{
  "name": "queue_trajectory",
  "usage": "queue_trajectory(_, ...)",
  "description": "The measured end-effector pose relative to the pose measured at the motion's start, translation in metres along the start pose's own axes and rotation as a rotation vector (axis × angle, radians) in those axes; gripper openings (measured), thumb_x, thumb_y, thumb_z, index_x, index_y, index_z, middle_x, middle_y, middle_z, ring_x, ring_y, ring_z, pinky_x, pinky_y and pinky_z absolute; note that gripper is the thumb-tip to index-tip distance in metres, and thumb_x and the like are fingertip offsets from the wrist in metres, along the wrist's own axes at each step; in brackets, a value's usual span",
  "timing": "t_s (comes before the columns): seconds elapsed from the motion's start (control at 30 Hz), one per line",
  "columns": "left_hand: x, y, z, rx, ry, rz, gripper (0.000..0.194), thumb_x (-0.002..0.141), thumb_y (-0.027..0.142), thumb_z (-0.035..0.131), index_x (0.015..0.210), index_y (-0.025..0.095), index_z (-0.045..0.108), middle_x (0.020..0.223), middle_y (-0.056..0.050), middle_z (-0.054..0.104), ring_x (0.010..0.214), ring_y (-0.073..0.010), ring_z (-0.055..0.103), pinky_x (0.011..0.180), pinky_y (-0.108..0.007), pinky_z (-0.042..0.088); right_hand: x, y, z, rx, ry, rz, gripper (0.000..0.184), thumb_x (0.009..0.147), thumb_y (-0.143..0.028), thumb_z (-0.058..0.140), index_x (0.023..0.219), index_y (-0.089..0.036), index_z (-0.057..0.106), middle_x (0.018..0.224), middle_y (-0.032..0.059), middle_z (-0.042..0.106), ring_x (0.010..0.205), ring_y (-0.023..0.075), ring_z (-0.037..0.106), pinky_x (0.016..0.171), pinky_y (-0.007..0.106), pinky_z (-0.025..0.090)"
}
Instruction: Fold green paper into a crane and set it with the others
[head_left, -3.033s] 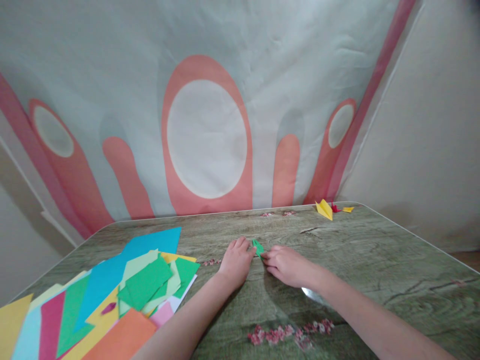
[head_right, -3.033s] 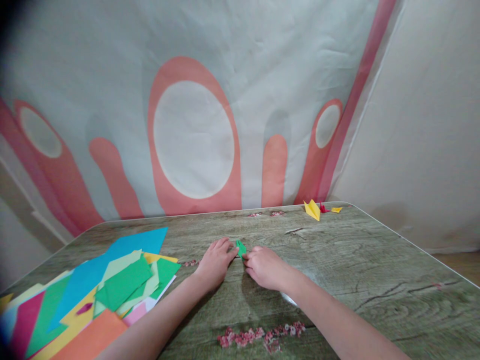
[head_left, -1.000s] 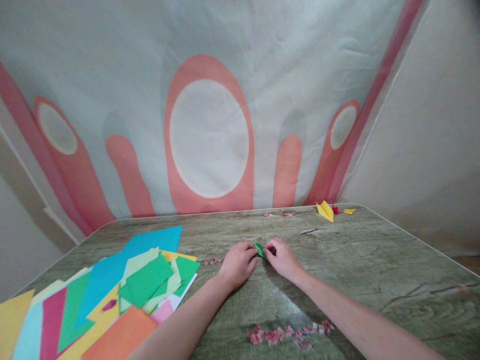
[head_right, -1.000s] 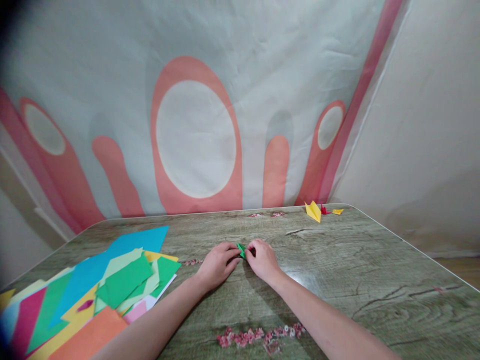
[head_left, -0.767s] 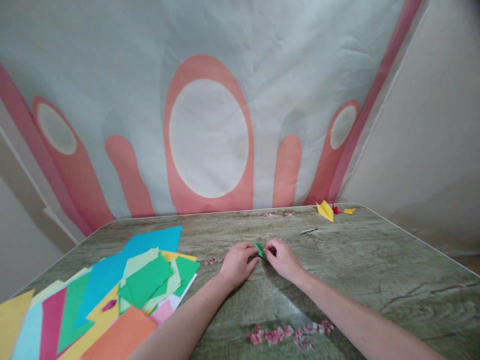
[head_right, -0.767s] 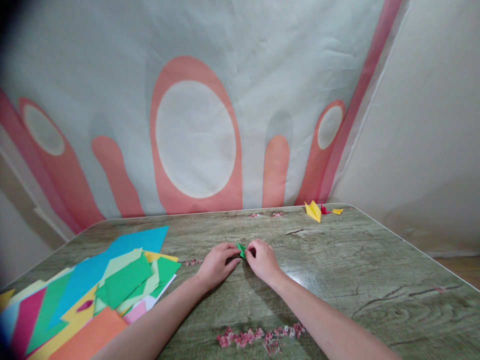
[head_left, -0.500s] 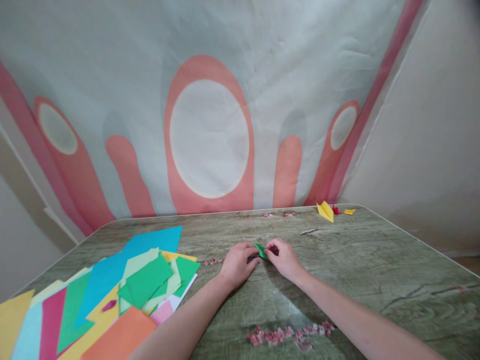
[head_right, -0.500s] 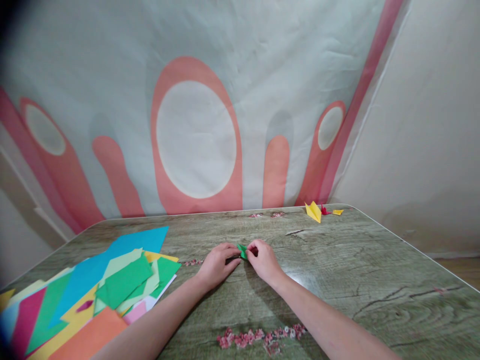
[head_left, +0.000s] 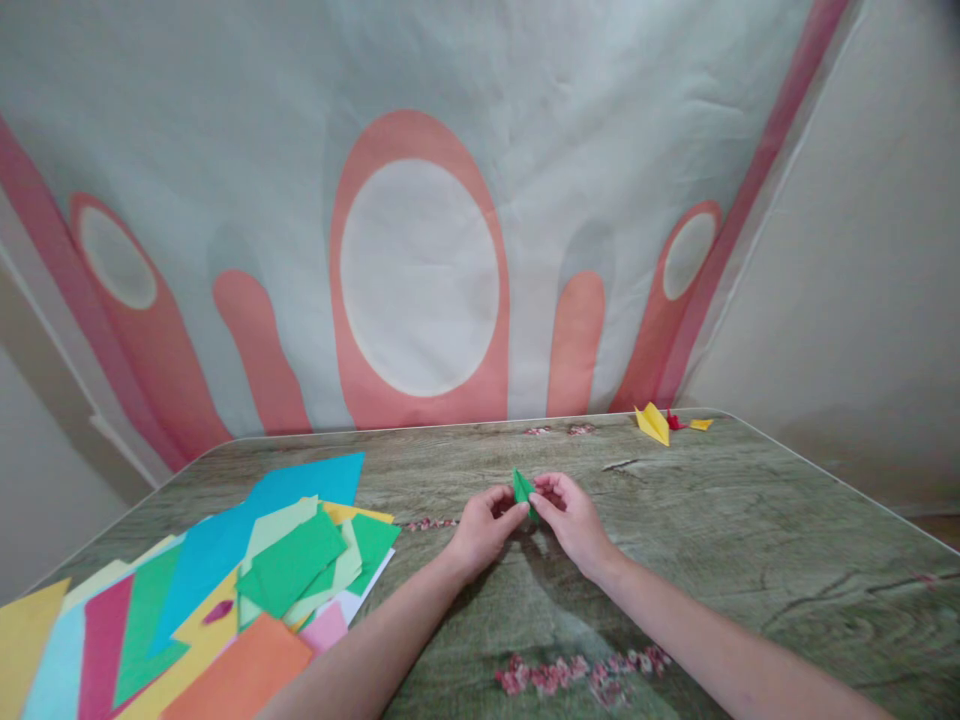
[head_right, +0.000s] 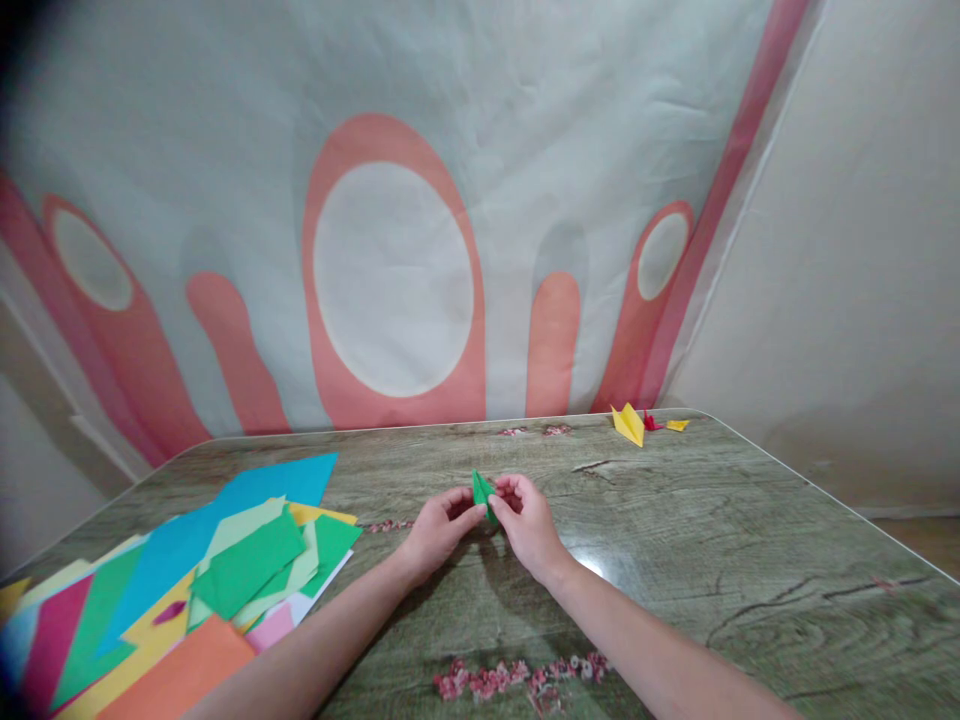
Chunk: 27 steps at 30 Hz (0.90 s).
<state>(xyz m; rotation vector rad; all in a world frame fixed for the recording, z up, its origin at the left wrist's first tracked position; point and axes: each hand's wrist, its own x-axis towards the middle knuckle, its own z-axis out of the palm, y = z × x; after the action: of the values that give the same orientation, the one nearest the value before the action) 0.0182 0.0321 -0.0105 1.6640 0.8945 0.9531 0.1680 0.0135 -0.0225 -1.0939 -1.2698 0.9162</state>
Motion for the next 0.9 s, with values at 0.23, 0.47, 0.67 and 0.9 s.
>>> queue_trajectory(0.23, 0.001, 0.002, -0.003, -0.115, 0.038, -0.079, 0.035, 0.077, 0.045, 0.057, 0.078, 0.011, 0.064, 0.068, -0.001, 0.06, 0.064, -0.0123, 0.051, 0.064, -0.023, 0.038, -0.002, -0.002, -0.003, 0.071, -0.121, 0.024, 0.016, 0.078, -0.032, 0.059, 0.086, -0.018, 0.055, 0.08, 0.0018, 0.059, 0.073, 0.0156, 0.055, 0.068, 0.028, 0.044)
queue_trajectory(0.47, 0.002, -0.002, -0.003, -0.019, 0.061, -0.08, 0.035, 0.077, 0.044, 0.055, 0.069, 0.011, 0.061, 0.061, 0.001, 0.055, 0.057, -0.01, 0.046, 0.058, -0.021, 0.036, -0.003, -0.004, -0.003, 0.133, -0.16, 0.063, 0.017, 0.077, -0.034, 0.061, 0.08, -0.017, 0.057, 0.074, -0.0003, 0.057, 0.068, 0.0133, 0.052, 0.064, 0.025, 0.042)
queue_trajectory(0.67, -0.001, 0.0, 0.0, 0.239, 0.087, 0.011, 0.028, 0.078, 0.036, 0.052, 0.064, 0.013, 0.059, 0.061, 0.0, 0.055, 0.058, -0.0112, 0.047, 0.057, -0.021, 0.036, -0.002, -0.003, -0.003, 0.071, -0.167, 0.039, 0.021, 0.077, -0.037, 0.062, 0.081, -0.016, 0.059, 0.075, 0.0002, 0.058, 0.069, 0.0137, 0.051, 0.065, 0.025, 0.041)
queue_trajectory(0.9, -0.006, 0.007, 0.003, 0.446, 0.081, 0.104, 0.022, 0.079, 0.027, 0.049, 0.062, 0.015, 0.056, 0.063, 0.0, 0.056, 0.062, -0.0121, 0.049, 0.06, -0.022, 0.036, -0.002, -0.005, -0.003, 0.057, -0.176, 0.055, 0.021, 0.076, -0.036, 0.061, 0.074, -0.016, 0.058, 0.068, -0.0018, 0.053, 0.066, 0.0124, 0.048, 0.062, 0.025, 0.038)
